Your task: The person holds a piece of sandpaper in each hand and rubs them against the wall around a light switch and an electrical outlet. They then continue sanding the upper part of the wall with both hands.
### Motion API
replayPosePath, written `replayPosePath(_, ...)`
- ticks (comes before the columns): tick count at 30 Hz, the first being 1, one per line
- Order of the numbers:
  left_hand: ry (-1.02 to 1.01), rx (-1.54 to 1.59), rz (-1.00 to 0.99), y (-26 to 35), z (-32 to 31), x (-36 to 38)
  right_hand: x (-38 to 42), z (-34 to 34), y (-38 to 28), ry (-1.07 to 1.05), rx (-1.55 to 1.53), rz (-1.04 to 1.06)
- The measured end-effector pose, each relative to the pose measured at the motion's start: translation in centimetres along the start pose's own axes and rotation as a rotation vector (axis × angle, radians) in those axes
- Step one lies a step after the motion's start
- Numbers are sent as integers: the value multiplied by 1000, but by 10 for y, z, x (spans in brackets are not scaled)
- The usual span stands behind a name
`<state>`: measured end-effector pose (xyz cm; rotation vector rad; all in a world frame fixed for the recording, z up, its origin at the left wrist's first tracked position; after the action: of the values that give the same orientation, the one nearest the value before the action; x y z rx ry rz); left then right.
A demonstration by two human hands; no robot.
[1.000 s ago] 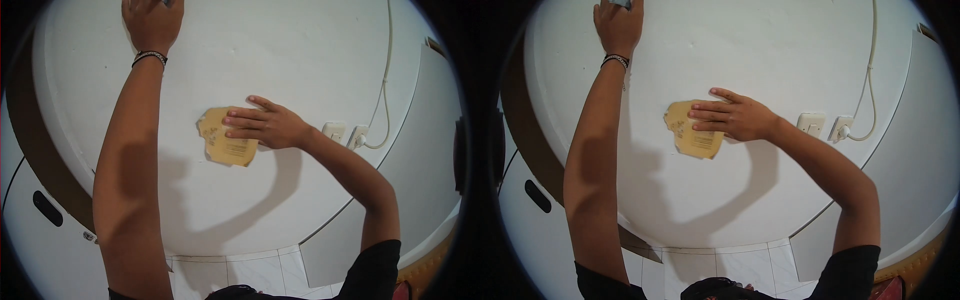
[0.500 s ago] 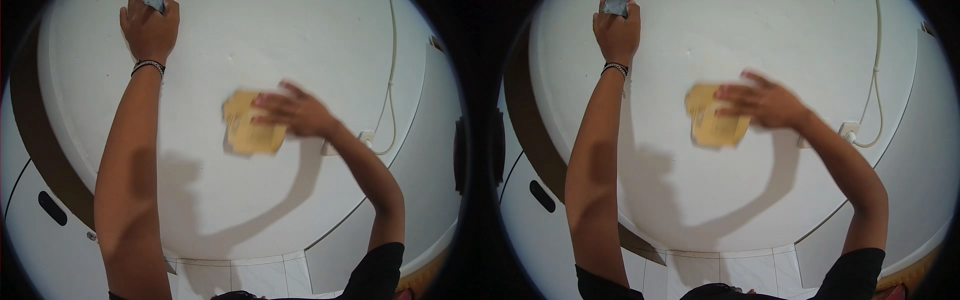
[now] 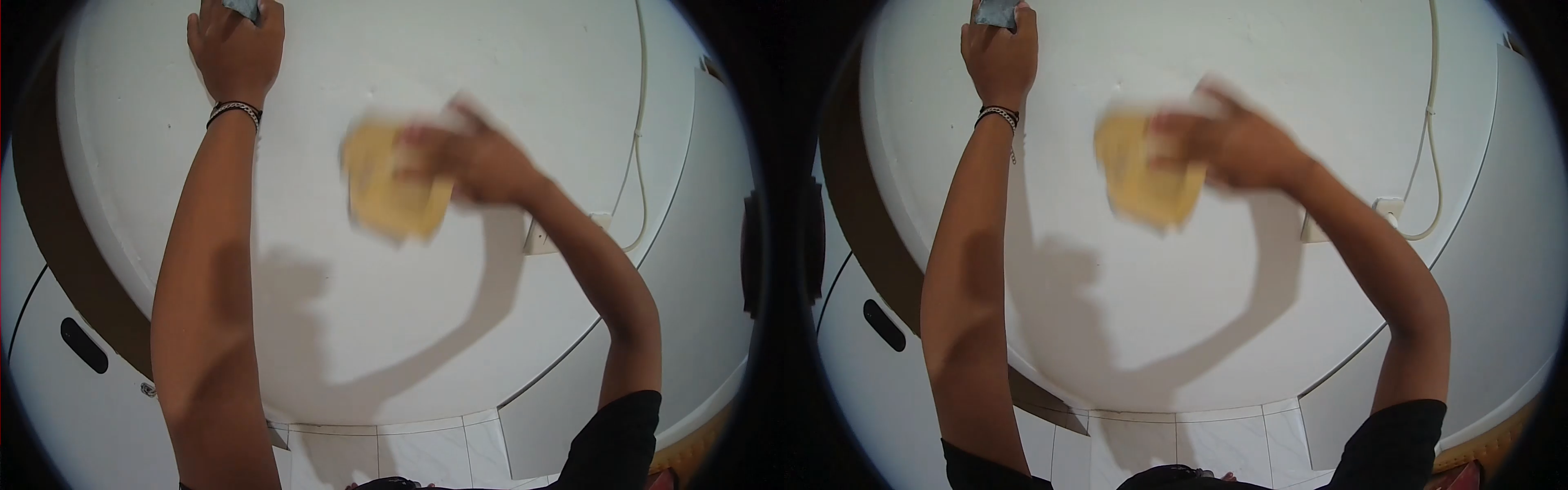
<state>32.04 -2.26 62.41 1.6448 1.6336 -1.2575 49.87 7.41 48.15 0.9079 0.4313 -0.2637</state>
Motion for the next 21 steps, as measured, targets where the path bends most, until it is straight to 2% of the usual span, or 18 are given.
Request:
replayPosePath(2,26,-111,-29,0,2,1,3,48,87,380,176,-464)
replayPosePath(3,27,-113,-23,-2,3,2,13,73,116,632,255,-616)
replayPosePath(4,25,-120,-14,-3,3,2,20,86,133,726,325,-770)
replayPosePath(6,20,-124,-7,-6,2,2,10,72,116,725,158,-775)
replayPosePath(7,-2,-177,-35,-6,-1,2,-10,51,83,430,-190,-840)
replayPosePath(8,-24,-230,-60,-5,-3,3,-26,19,23,400,69,-369)
replayPosePath(9,-20,-228,-56,-5,-1,3,-27,-8,-29,331,-201,-133)
replayPosePath(10,-34,-177,-31,-6,-2,2,-30,-40,-71,49,-485,-11)
replayPosePath(11,-56,-123,-11,-6,-3,3,-28,-39,-71,49,-486,-19)
replayPosePath(13,-37,-81,2,-1,0,0,-29,-22,-86,130,-208,171)
replayPosePath(15,-9,-60,24,-6,3,-2,-47,8,-15,224,-115,-99)
replayPosePath(17,-14,-202,-66,-1,0,-1,-51,50,52,424,93,-425)
replayPosePath(18,-22,-203,-60,-2,-2,1,-48,70,64,552,186,-493)
replayPosePath(20,74,-142,-22,-6,4,3,-44,69,63,660,190,-585)
replayPosePath(21,74,-138,-21,-8,3,4,-54,46,36,546,83,-438)
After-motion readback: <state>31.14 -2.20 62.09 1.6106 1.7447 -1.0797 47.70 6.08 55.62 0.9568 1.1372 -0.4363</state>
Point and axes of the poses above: each hand's wrist, its own x-axis away from the middle knuckle, its own z-axis out of the back of the hand, y = z × x, the point moved 10 cm from there along -x, towards the middle knuckle, and after that the axes turned 10 degrees about -z, right-handed, at the moved point
